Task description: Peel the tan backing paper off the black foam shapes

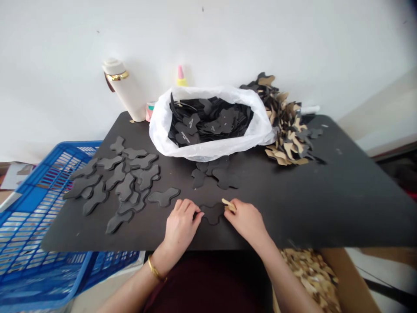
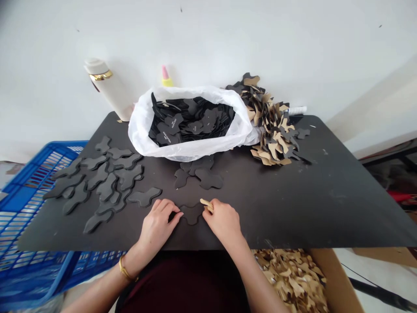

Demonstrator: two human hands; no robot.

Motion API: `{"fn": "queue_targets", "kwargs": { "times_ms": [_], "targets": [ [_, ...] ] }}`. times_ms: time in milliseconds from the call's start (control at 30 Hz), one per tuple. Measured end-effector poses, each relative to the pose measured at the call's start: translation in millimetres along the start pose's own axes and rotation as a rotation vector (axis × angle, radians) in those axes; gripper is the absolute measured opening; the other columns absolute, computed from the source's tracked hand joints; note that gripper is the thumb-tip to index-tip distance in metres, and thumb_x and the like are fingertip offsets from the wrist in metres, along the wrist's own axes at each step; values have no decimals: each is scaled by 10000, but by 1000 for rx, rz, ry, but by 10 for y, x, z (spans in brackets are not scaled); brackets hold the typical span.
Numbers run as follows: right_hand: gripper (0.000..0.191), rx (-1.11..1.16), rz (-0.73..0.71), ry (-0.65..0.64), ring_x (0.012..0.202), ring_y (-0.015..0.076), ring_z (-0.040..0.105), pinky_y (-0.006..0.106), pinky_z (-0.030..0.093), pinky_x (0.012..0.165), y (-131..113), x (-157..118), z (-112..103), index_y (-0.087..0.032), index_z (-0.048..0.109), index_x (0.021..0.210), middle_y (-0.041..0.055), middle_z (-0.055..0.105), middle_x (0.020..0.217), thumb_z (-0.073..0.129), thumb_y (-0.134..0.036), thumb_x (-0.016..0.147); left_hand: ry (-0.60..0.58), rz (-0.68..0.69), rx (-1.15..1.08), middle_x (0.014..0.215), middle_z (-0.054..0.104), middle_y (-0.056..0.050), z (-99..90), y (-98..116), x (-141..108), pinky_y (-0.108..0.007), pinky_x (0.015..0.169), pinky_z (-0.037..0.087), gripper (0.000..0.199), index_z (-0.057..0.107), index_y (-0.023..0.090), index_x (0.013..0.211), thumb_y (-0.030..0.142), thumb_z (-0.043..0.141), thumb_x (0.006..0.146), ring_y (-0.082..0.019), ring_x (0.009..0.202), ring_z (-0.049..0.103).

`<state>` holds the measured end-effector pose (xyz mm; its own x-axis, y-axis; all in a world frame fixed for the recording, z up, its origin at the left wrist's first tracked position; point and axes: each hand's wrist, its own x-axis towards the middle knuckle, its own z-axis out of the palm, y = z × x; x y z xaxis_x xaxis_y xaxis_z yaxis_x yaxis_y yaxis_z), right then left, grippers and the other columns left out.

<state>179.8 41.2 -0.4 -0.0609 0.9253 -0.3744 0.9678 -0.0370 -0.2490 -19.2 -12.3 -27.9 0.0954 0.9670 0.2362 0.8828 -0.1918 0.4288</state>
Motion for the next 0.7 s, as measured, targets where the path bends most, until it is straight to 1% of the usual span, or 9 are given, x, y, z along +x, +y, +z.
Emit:
{"fn": "queue_targets", "kwargs": {
  "times_ms": [133, 233, 267, 333, 400, 467, 567, 633, 700],
  "targets": [
    [188, -21, -26, -10, 753, 220, 650, 285, 233, 570, 21, 34, -11, -228, 644, 809, 70, 723, 813, 511, -350, 859, -39, -32, 75, 844, 577, -31, -69, -78, 50, -325, 664, 489, 210, 530, 202, 842, 273, 728, 832, -231, 833, 560],
    [203, -23, -51, -38, 756, 216, 651, 283, 248, 576, 49, 69, -39, -227, 650, 797, 71, 724, 823, 504, -354, 860, -40, -29, 156, 848, 593, -60, -134, -129, 102, -382, 666, 510, 314, 537, 174, 877, 380, 760, 797, -267, 821, 586],
    [204, -21, -59, -49, 758, 218, 653, 283, 252, 577, 55, 80, -50, -226, 652, 795, 74, 724, 827, 505, -353, 858, -37, 27, 166, 899, 617, -82, -147, -121, 117, -409, 714, 519, 293, 555, 160, 925, 362, 737, 820, -286, 872, 600],
    [199, -13, -79, -62, 768, 225, 660, 283, 262, 579, 60, 96, -72, -224, 652, 791, 78, 727, 840, 513, -351, 854, -49, 240, 150, 1101, 647, -129, -144, -64, 140, -470, 906, 492, 243, 565, 133, 1110, 245, 628, 903, -320, 1102, 582],
    [196, -4, -93, -62, 779, 230, 668, 283, 272, 582, 51, 100, -80, -220, 651, 787, 84, 730, 851, 514, -342, 855, -114, 477, 119, 1363, 565, -146, -100, 28, 153, -493, 1093, 373, 391, 474, 114, 1331, 164, 518, 946, -317, 1357, 425],
    [187, 16, -95, -53, 777, 229, 674, 282, 287, 585, 46, 88, -70, -215, 648, 784, 88, 733, 851, 509, -315, 858, -217, 625, 102, 1524, 415, -151, -31, 107, 157, -474, 1173, 275, 543, 335, 83, 1464, 237, 495, 969, -299, 1467, 260],
    [168, 104, -102, -19, 762, 220, 672, 275, 324, 605, 115, 58, -43, -206, 633, 759, 83, 729, 814, 518, -283, 855, -331, 684, 115, 1595, 278, -140, 61, 136, 161, -453, 1202, 213, 720, 194, 81, 1534, 421, 488, 972, -273, 1492, 198],
    [188, 252, -111, 38, 749, 205, 665, 265, 362, 631, 257, 63, -57, -204, 623, 771, 66, 720, 791, 513, -314, 877, -342, 706, 135, 1606, 257, -105, 93, 100, 175, -456, 1216, 154, 698, 170, 124, 1549, 422, 455, 986, -252, 1495, 194],
    [259, 432, -116, 119, 718, 188, 653, 255, 397, 642, 480, 113, -132, -207, 625, 821, 47, 709, 773, 473, -393, 917, -333, 740, 150, 1610, 257, -57, 105, 55, 204, -464, 1221, 105, 647, 192, 180, 1552, 394, 443, 995, -249, 1498, 185]
  ]
}}
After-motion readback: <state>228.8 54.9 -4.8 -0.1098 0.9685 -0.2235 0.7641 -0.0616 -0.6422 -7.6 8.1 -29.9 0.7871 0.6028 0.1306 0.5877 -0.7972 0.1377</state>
